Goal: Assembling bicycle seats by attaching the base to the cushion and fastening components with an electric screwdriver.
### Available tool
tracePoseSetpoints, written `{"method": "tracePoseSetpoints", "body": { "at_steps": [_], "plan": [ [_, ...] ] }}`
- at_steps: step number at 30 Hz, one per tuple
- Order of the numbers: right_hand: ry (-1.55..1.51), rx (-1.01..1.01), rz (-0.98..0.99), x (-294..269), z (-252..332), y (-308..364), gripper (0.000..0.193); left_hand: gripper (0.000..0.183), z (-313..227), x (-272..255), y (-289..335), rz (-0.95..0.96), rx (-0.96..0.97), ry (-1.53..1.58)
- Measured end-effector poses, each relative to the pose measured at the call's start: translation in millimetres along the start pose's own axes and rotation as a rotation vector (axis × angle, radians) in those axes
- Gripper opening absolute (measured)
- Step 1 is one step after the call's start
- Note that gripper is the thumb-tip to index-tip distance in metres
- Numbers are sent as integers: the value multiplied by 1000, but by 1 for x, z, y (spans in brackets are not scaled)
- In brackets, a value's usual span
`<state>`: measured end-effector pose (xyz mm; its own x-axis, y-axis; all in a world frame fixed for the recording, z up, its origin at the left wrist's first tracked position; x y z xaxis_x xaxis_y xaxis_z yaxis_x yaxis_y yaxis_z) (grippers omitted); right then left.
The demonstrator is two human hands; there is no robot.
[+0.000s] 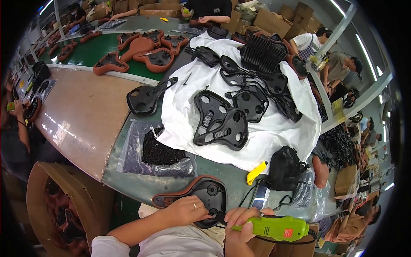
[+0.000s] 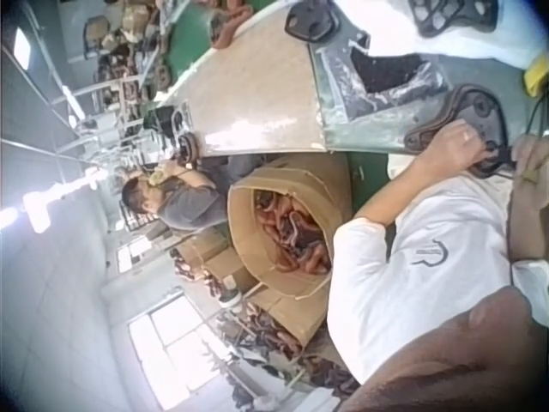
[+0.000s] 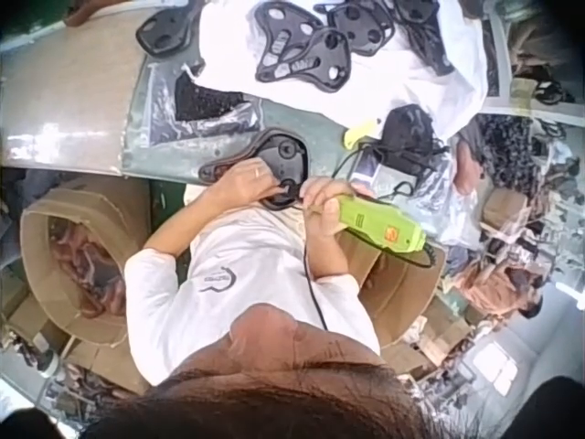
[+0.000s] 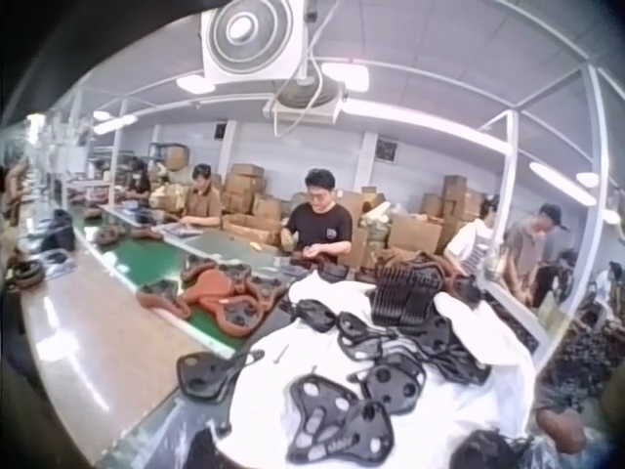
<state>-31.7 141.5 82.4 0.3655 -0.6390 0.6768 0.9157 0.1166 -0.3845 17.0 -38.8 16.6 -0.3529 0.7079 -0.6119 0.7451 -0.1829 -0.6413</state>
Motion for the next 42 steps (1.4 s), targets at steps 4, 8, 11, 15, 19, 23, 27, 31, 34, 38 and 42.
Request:
{"method": "tracePoseSetpoints", "body": {
  "at_steps": [4,8,11,15,19,23,27,31,34,38,42],
  "plan": [
    [-2,-16,-62,2,2,-2,55,25,-1,-1,-4,-35,-22,1],
    [149,-87,31,-4,-5,-3,54,24,-2,-8,-16,42,-23,-4],
    [191,-131,103,-12,-6,0,55,27,13,-25,-34,19,-121,-129],
    [299,-157,115,-26,7,5,55,19,96,-54,-20,100,-631,-632],
    [339,-167,114,-37,11,1,55,13,136,-58,2,210,-603,-897],
    [325,-81,213,-51,10,5,55,13,136,-57,-3,106,-593,-838],
    [363,-47,239,-60,4,9,58,14,141,-43,0,62,-624,-924],
    [352,-15,299,-58,-6,10,56,15,131,-28,-3,23,-651,-1018],
    [367,-26,339,-61,-15,10,51,16,133,-21,0,-51,-689,-999],
    [284,-6,379,-69,-21,10,49,15,133,-21,0,-110,-704,-972],
    [243,46,315,-76,-23,11,54,13,131,-24,-2,-185,-696,-929]
  ]
}}
Point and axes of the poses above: each hand's wrist, its own y-axis away from the middle knuckle, its own x-axis out of the palm, z = x × y, the point moved 1 cm from there along -y, towards the middle knuckle, and after that the axes turned 11 degrees about -y, right-handed, at the moved point
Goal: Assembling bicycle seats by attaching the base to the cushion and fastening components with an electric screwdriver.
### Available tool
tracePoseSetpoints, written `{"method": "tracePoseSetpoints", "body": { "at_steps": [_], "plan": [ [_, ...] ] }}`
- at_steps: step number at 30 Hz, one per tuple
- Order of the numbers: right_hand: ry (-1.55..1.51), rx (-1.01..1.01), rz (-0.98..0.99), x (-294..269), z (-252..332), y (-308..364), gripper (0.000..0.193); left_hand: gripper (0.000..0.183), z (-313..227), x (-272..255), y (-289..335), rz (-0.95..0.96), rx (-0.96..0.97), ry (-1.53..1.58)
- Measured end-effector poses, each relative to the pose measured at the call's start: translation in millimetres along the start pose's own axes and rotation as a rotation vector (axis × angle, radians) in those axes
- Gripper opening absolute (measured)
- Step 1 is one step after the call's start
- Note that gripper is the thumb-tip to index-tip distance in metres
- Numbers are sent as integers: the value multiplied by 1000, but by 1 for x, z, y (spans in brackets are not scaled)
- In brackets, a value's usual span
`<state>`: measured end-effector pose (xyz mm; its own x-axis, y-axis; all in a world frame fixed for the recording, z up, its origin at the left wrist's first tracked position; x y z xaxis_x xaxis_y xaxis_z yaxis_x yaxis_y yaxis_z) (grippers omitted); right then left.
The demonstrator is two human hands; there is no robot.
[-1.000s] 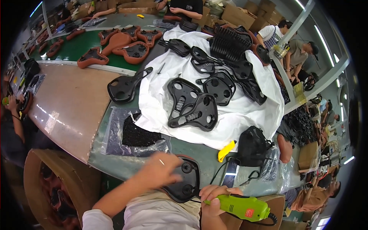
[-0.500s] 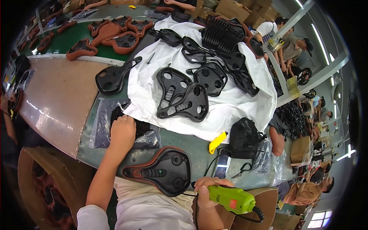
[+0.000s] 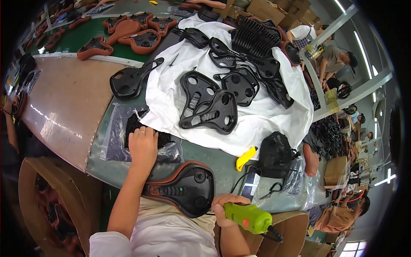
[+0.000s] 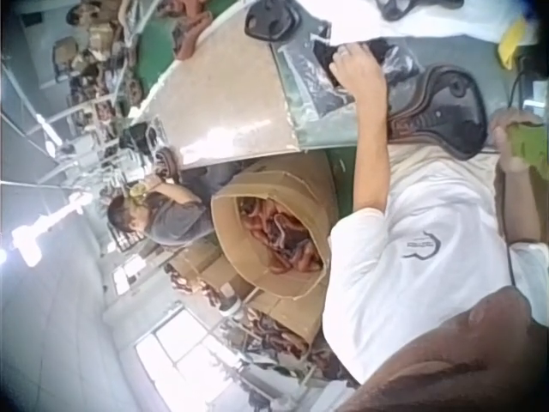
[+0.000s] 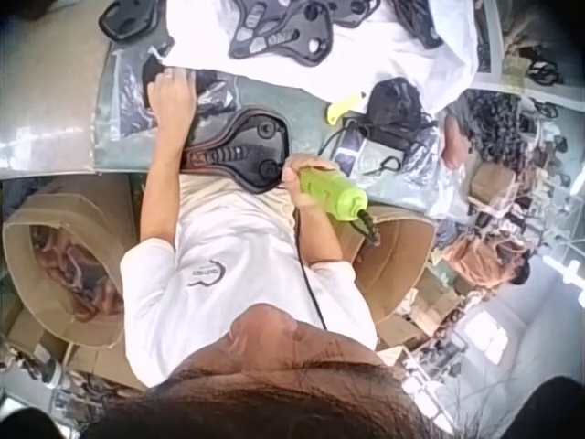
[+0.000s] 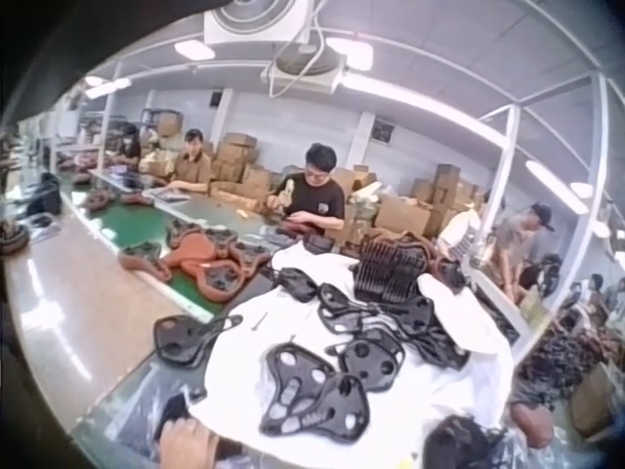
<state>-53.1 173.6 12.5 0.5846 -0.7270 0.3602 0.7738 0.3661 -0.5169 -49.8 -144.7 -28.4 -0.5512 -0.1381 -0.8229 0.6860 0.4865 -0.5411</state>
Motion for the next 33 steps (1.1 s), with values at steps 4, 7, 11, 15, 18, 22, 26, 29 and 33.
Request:
{"method": "tracePoseSetpoints", "body": {
  "at_steps": [4,7,11,15,18,22,26,29,33],
  "plan": [
    [71,-9,44,1,12,-14,59,12,4,-6,2,0,13,111],
    [-105,-40,72,4,28,-24,59,15,-19,-41,5,62,-47,588],
    [27,18,-11,7,28,-34,60,24,-49,-82,27,262,326,531],
    [74,24,-248,20,24,-41,53,27,-69,-87,53,292,514,661],
    [-31,-123,-203,32,26,-49,50,21,-81,-83,65,378,701,698],
    [-89,-41,-157,36,29,-54,50,19,-85,-81,68,273,758,702],
    [-187,20,-120,34,29,-54,51,19,-85,-81,64,243,734,686],
    [-223,51,-135,34,29,-55,51,20,-85,-81,63,225,759,685],
    [-205,67,-137,35,29,-60,53,21,-86,-84,63,205,824,569]
  ]
}}
Point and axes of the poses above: each hand's wrist, its own y-axis away from the middle knuckle, its own x-axis out of the palm, z = x × y, the point moved 1 cm from there along -y, towards the middle knuckle, and after that the axes turned 11 degrees about -y, right-handed, at the moved point
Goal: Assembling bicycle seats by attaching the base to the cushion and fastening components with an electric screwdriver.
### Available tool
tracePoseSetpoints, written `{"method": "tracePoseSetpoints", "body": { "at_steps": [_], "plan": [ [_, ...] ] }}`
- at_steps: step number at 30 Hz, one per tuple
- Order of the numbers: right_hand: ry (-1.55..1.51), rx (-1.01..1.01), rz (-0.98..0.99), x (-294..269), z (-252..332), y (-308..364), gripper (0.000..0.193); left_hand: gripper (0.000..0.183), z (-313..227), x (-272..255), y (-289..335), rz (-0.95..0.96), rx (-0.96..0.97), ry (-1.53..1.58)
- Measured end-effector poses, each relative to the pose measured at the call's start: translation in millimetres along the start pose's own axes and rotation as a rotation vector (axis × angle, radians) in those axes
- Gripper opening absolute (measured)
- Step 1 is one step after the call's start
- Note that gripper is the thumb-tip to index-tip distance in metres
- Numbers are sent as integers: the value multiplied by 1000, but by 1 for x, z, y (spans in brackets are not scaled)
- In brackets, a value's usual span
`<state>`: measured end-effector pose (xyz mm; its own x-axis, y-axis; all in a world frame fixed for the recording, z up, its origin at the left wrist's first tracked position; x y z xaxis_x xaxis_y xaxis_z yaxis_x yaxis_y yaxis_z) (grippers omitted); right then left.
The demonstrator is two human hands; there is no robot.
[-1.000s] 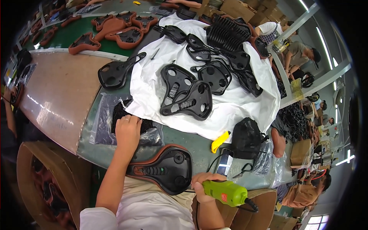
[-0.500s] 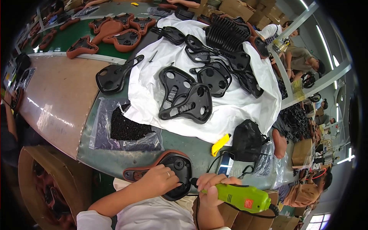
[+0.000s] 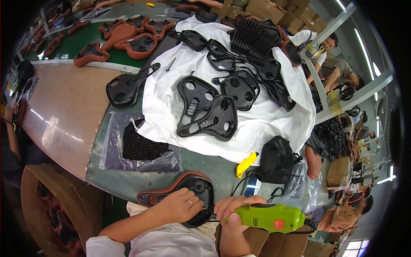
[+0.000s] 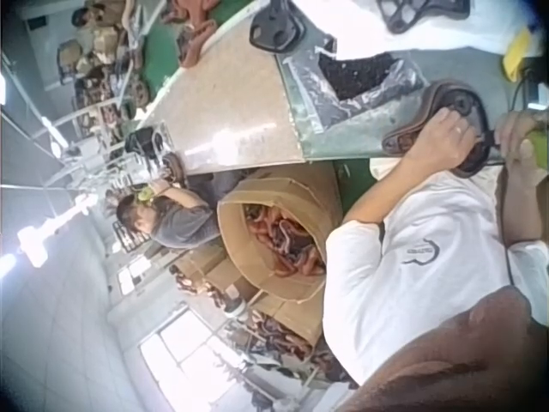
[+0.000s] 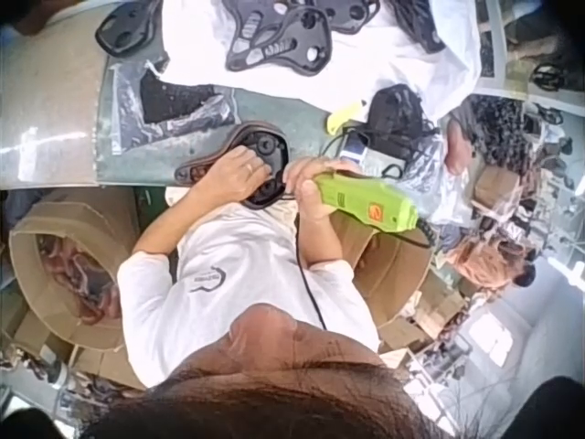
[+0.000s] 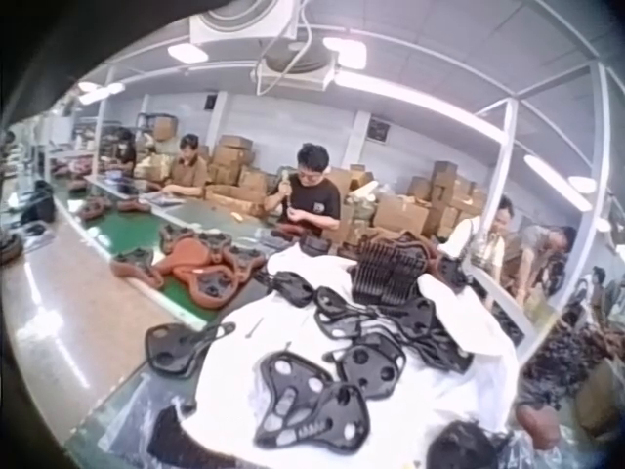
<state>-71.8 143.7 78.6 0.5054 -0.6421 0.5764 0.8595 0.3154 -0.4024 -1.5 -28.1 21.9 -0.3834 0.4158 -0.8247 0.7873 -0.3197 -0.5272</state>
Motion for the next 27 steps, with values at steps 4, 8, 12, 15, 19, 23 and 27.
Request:
{"method": "tracePoseSetpoints", "body": {
  "at_steps": [4,8,12,15,19,23,27],
  "plan": [
    [-37,-84,-65,4,4,-2,52,21,9,-5,-4,-18,-32,37],
    [-54,-29,-64,2,7,-4,51,18,9,-1,-6,-106,24,48],
    [-41,-2,-74,3,4,-5,51,27,9,-2,-3,-22,-23,90],
    [60,-92,-41,-4,-4,-7,52,43,26,-20,-23,-89,-234,180],
    [247,-155,-15,-21,-15,-12,54,15,90,-18,-3,-158,-618,-217],
    [304,-140,-21,-27,-25,-15,55,14,126,-2,23,102,-713,-564],
    [474,-78,-62,-35,-32,-14,48,13,127,3,25,18,-752,-541]
  ]
}}
Point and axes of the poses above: each hand's wrist, its own y-axis away from the middle knuckle, its own x-axis out of the palm, z = x × y, the point moved 1 cm from there along -y, towards the middle knuckle, and after that the axes turned 11 degrees about -y, right-handed, at the moved point
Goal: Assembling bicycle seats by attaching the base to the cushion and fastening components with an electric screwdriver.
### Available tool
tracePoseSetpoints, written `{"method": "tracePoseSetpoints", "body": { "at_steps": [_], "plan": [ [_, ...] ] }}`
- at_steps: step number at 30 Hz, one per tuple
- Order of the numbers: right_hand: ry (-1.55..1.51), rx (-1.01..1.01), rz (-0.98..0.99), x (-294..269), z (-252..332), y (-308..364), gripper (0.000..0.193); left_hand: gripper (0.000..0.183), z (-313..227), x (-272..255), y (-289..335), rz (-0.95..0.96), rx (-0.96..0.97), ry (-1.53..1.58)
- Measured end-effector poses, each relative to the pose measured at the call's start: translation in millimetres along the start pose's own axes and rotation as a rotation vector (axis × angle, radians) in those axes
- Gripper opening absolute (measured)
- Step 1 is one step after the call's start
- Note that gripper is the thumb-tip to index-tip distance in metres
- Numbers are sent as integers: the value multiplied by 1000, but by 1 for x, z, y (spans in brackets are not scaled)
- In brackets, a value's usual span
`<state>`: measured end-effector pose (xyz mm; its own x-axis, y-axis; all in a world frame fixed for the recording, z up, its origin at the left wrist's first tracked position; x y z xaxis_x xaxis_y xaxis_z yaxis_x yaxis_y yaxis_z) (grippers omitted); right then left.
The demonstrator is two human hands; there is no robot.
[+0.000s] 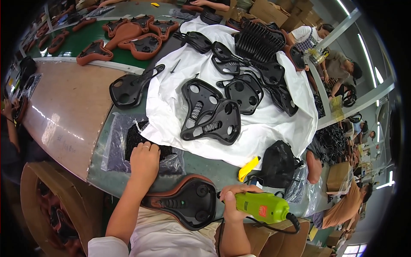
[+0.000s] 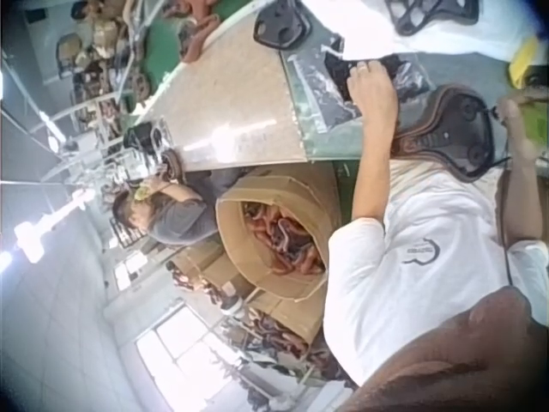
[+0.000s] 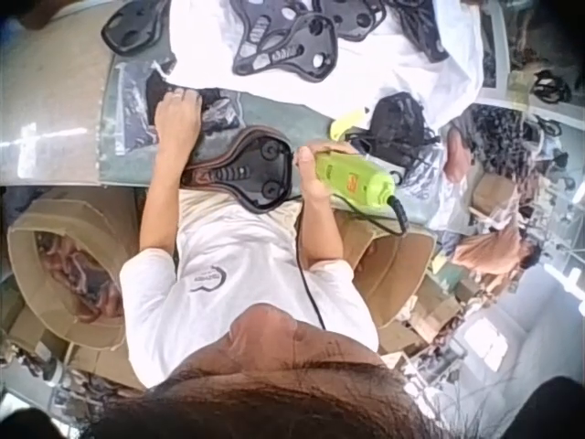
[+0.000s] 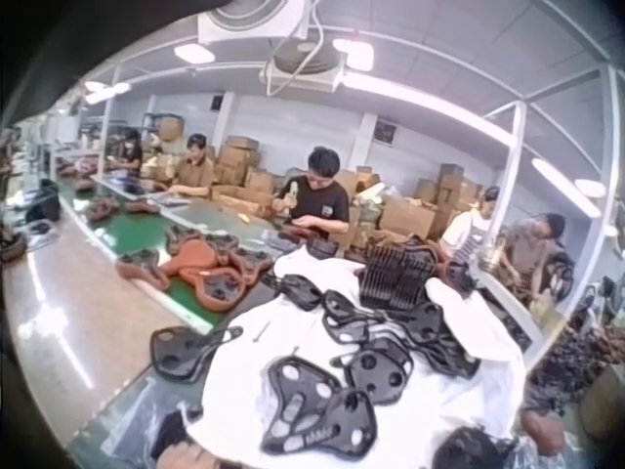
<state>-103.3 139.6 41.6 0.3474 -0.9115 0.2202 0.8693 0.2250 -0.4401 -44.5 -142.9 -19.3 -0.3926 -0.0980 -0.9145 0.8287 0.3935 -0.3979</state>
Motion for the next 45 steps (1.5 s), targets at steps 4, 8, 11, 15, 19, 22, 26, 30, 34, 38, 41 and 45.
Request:
{"method": "tracePoseSetpoints", "body": {
  "at_steps": [4,8,11,15,19,22,26,30,34,38,41,45],
  "plan": [
    [67,32,42,3,0,-2,39,10,-9,-7,-10,-93,-94,111],
    [34,149,93,7,-13,-2,33,11,-11,-7,-10,-197,-99,214],
    [-90,125,122,4,-16,-4,37,11,-18,-10,-5,-255,-31,324],
    [-101,56,52,1,-19,0,46,13,-25,-18,4,-242,73,574],
    [3,62,91,3,-14,-2,51,16,-53,-40,39,18,524,957],
    [-277,13,133,19,11,-3,59,19,-67,-52,52,48,634,602],
    [-408,25,247,33,23,-4,55,20,-68,-51,52,10,564,630],
    [-435,62,188,41,24,-1,53,18,-68,-55,52,-64,588,648],
    [-494,77,147,45,28,-5,53,21,-62,-56,56,-70,588,689],
    [-517,71,27,56,31,-4,51,24,-59,-61,55,-128,565,596],
    [-453,18,89,54,27,1,49,27,-50,-64,30,-44,489,799],
    [-386,7,172,40,40,17,52,28,0,-32,3,47,107,361]
  ]
}}
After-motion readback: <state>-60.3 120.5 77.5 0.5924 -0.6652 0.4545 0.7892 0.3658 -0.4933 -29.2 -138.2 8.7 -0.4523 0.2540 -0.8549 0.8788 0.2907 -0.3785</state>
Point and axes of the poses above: each hand's wrist, its own y-axis away from the middle knuckle, its own x-axis out of the palm, z = x × y, the point moved 1 cm from there along -y, towards the middle knuckle, and after that the axes turned 11 degrees about -y, right-handed, at the moved point
